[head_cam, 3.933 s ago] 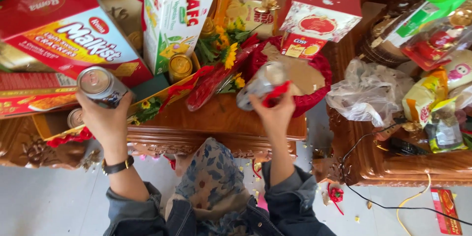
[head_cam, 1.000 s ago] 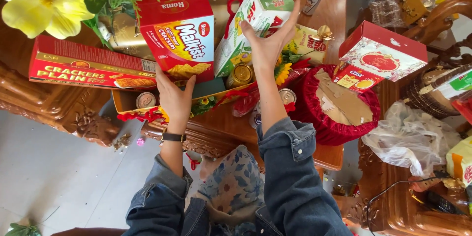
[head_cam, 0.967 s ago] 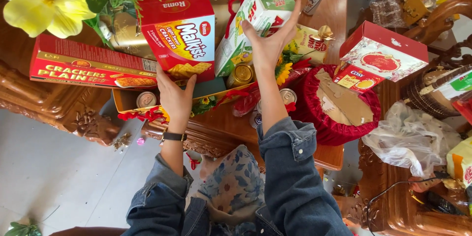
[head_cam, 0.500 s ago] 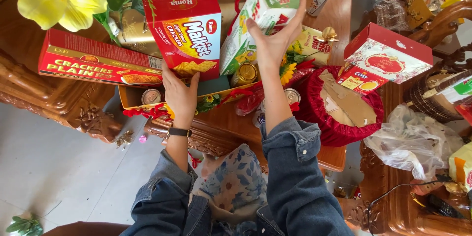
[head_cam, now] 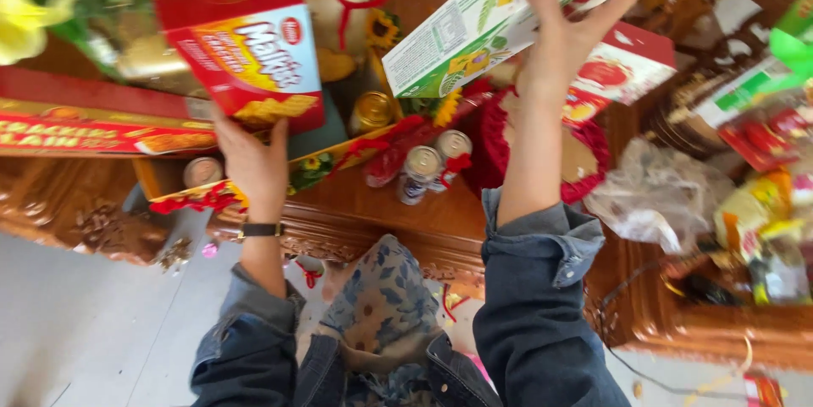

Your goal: The person arranges various food items and decorative flowers into a red gift basket. They place boxes of crackers, canned beverages, and a tin of biscuits into the basket, adjusting the placement of artificial sunflowers and other items to create a visually appealing arrangement.

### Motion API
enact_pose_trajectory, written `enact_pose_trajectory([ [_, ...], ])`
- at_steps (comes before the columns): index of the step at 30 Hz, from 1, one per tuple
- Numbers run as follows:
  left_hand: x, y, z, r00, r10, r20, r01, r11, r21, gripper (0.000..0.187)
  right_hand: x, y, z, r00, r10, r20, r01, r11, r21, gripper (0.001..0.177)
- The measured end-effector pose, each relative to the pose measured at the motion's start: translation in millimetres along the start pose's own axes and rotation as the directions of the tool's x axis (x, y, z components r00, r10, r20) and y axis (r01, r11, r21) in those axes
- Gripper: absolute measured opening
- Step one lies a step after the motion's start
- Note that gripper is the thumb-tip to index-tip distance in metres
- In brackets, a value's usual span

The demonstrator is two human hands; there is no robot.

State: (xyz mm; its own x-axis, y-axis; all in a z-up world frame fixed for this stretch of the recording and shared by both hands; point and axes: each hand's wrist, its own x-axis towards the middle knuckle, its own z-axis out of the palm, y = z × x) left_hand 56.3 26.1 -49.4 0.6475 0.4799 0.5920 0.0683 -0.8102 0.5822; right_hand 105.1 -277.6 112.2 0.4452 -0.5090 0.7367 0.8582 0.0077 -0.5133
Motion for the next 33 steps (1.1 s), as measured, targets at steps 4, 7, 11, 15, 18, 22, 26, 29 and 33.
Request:
enact_pose_trajectory([
  [4,-2.0,2.4,-5.0,0.999,0.009,0.045,-0.006,0.998,-0.067,0.082,30.3,-33.7,-71.8,0.988,-0.079,0.131,0.063,0.99,0.124,0.07],
  [7,-1.4,3.0,-5.8,0.998,0.018,0.055,-0.015,0.998,-0.064,0.082,47.0,-53.7,-121.3,0.972,-0.14,0.191,0.148,0.988,-0.032,0.069],
  [11,-3.6,-1.3,-3.1,0.998,0.04,0.044,-0.037,0.996,-0.075,0.081,58.4,-58.5,-169.0,0.931,-0.275,0.242,0.359,0.814,-0.456,0.079],
  [15,-4.6,-13.0,4.5,0.995,0.093,0.03,-0.093,0.996,0.002,0.083,61.3,-21.9,-205.8,0.959,-0.283,-0.025,0.148,0.572,-0.807,0.103],
  [18,-3.0,-11.2,2.6,0.997,0.051,0.065,-0.049,0.998,-0.025,0.084,50.0,-14.6,-198.6,0.97,-0.227,-0.089,0.062,0.583,-0.81,0.104],
  [22,-3.7,-7.9,-1.2,0.995,0.056,0.077,-0.052,0.997,-0.059,0.081,39.3,-19.1,-183.2,0.964,-0.266,-0.027,0.119,0.518,-0.847,0.097],
  [26,-3.7,-7.4,-1.3,0.995,0.067,0.069,-0.064,0.997,-0.047,0.08,33.3,-29.0,-168.7,0.972,-0.233,0.011,0.13,0.5,-0.856,0.084],
  [29,-3.5,-1.3,-5.0,0.996,0.051,0.077,-0.047,0.997,-0.054,0.079,31.8,-30.3,-164.2,0.98,-0.199,-0.026,0.076,0.489,-0.869,0.085],
  [33,-3.9,-0.6,-5.2,0.996,0.035,0.081,-0.031,0.998,-0.048,0.078,31.0,-24.6,-166.4,0.989,-0.146,-0.01,0.062,0.48,-0.875,0.085],
])
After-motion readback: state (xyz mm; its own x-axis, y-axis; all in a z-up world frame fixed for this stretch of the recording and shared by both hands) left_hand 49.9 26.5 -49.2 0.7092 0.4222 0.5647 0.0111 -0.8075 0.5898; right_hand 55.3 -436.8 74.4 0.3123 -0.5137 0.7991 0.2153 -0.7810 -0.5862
